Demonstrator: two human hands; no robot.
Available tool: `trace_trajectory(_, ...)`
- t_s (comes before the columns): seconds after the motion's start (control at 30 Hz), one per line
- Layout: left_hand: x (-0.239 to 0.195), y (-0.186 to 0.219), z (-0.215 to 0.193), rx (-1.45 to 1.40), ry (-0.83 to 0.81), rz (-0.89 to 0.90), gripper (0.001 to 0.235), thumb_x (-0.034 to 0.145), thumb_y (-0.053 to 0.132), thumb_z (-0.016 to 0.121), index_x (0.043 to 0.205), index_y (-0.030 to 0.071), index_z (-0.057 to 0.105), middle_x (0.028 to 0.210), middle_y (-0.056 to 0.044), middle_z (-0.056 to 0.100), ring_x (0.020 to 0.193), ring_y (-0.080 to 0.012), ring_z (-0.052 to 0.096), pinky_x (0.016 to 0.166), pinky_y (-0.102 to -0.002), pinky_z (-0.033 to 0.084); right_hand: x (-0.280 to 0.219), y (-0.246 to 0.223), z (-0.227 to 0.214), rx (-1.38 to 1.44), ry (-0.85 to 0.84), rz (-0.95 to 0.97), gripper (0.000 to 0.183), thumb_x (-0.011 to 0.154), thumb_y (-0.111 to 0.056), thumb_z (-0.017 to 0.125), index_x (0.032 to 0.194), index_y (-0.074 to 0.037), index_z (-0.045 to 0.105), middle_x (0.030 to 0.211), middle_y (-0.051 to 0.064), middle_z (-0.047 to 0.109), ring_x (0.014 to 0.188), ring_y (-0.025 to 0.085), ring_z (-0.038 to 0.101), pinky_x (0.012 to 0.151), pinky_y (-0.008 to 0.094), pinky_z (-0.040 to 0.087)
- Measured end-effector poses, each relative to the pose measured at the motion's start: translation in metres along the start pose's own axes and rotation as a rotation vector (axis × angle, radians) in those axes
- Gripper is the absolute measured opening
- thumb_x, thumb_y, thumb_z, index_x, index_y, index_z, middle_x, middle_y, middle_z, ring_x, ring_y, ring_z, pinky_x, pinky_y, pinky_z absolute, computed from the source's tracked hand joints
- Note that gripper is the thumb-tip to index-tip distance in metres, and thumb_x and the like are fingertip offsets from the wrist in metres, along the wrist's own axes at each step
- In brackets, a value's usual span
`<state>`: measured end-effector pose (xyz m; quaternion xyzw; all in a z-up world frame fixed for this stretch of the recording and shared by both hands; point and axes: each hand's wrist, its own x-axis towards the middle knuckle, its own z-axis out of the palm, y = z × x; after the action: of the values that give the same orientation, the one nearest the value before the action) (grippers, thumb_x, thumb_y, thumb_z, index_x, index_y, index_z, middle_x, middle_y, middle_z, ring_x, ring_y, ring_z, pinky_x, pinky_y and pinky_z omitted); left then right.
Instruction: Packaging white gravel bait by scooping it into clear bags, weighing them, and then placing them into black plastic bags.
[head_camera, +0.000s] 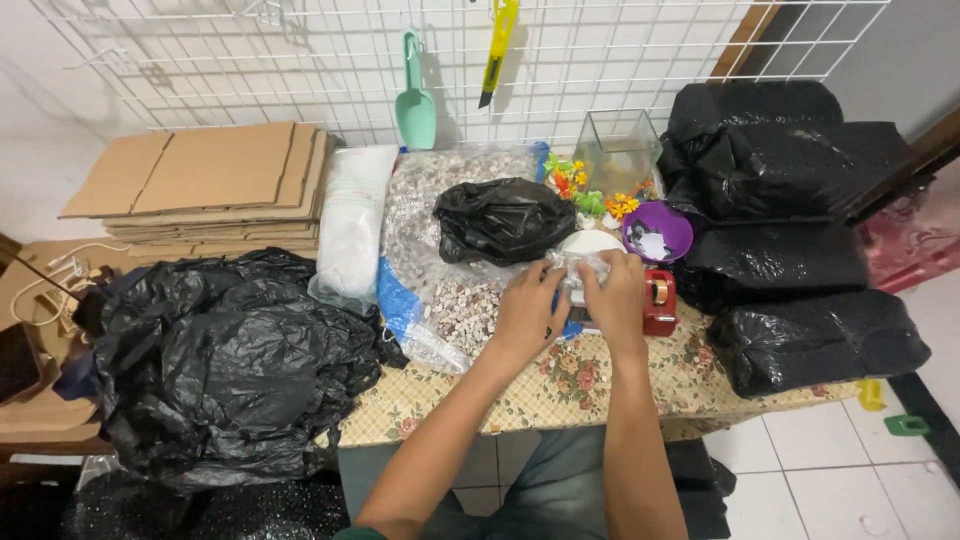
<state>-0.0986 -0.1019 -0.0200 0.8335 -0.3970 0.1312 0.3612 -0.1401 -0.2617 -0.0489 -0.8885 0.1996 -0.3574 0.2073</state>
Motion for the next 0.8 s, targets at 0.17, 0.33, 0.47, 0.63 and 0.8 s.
trace_trajectory(0.17,0.002,0.0,-0.012,-0.075,-0.089,-0.009,0.032,0.092,0.019,0.059,0.119,0.005,0.071,0.119,-0.02,0.066,0.099,-0.0435,0.071,0.088,-0.05,0.055,0.0,-0.018,-0.01,0.161,-0.035,0.163,0.032,0.087,-0.026,0.08,0.11,-0.014,0.062,0.1,0.012,0.069,0.102,0.039,0.068,0.09,0.047,0.051)
trace_trajectory(0.33,0.011,-0.003,-0.037,-0.14,0.27,0.066,0.03,0.09,0.013,0.063,0.119,0.019,0.071,0.102,-0.001,0.072,0.084,-0.0249,0.074,0.069,-0.034,0.058,0.003,-0.023,-0.018,0.316,0.103,0.17,0.024,0.087,-0.014,0.082,0.104,-0.016,0.065,0.093,0.009,0.074,0.1,0.031,0.072,0.086,0.037,0.055)
trace_trajectory(0.47,0.037,-0.034,-0.09,-0.116,0.629,0.062,0.021,0.086,0.0,0.062,0.1,0.014,0.07,0.102,-0.006,0.064,0.104,-0.0321,0.063,0.091,-0.041,0.053,0.01,-0.045,-0.046,0.34,0.226,0.252,0.017,0.09,-0.012,0.076,0.104,-0.015,0.066,0.092,0.009,0.074,0.095,0.033,0.072,0.083,0.042,0.053)
trace_trajectory(0.63,0.047,-0.062,-0.119,-0.179,0.441,-0.211,0.049,0.094,0.011,0.069,0.136,0.002,0.047,0.129,-0.028,0.046,0.126,-0.0559,0.049,0.103,-0.064,0.043,0.028,-0.09,-0.065,0.429,0.398,0.153,0.014,0.096,-0.011,0.073,0.106,-0.016,0.065,0.089,0.006,0.071,0.087,0.022,0.07,0.082,0.031,0.052)
trace_trajectory(0.8,0.03,-0.086,-0.091,-0.074,0.187,-0.179,0.037,0.09,0.007,0.064,0.124,0.017,0.054,0.13,-0.028,0.049,0.128,-0.0531,0.051,0.102,-0.057,0.049,0.054,-0.135,-0.017,0.692,0.432,0.047,0.017,0.098,-0.005,0.07,0.11,-0.012,0.059,0.101,0.008,0.069,0.097,0.027,0.066,0.09,0.039,0.048)
